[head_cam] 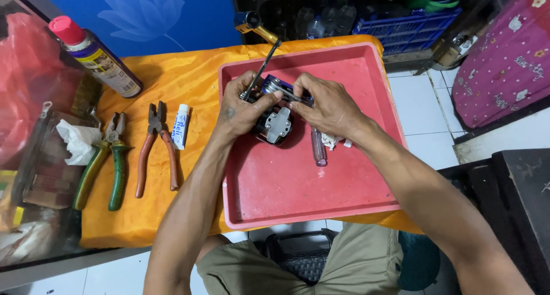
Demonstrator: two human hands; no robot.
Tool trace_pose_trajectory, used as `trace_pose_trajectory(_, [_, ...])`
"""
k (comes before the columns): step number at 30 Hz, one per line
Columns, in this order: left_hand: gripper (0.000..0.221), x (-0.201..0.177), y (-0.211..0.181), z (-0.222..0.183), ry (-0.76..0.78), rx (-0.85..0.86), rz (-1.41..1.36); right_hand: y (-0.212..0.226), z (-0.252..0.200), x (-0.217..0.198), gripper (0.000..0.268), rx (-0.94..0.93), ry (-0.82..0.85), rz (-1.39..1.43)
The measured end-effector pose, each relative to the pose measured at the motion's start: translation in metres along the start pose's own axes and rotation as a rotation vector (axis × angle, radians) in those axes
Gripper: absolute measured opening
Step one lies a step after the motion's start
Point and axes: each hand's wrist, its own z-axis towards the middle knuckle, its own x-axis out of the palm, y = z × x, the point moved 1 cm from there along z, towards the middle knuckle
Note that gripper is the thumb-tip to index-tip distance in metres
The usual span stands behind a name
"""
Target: Repairing and adjusting the internal components of a fishing reel using a screwdriver and a multi-tool.
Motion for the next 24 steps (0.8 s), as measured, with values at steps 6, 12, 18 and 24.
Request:
trace_pose_trajectory(6, [0.030,0.000,-0.012,-0.002,-0.020,-0.034,-0.004,0.002,-0.001,0.008,0.014,-0.117,-0.094,0.060])
trace_pose_trajectory(12, [0.029,0.001,-0.012,-0.003,-0.029,-0.030,-0.001,0.005,0.000,0.005,0.026,-0.029,-0.102,0.039])
trace_pose_trajectory(18, [0.032,-0.003,-0.002,0.001,-0.043,-0.052,0.062,0.003,0.000,0.007,0.017,-0.142,-0.109,0.154])
trace_pose_trajectory(24, [0.032,-0.006,0.014,0.007,-0.138,-0.113,0.016,0.002,0.001,-0.007,0.029,-0.171,-0.193,0.431])
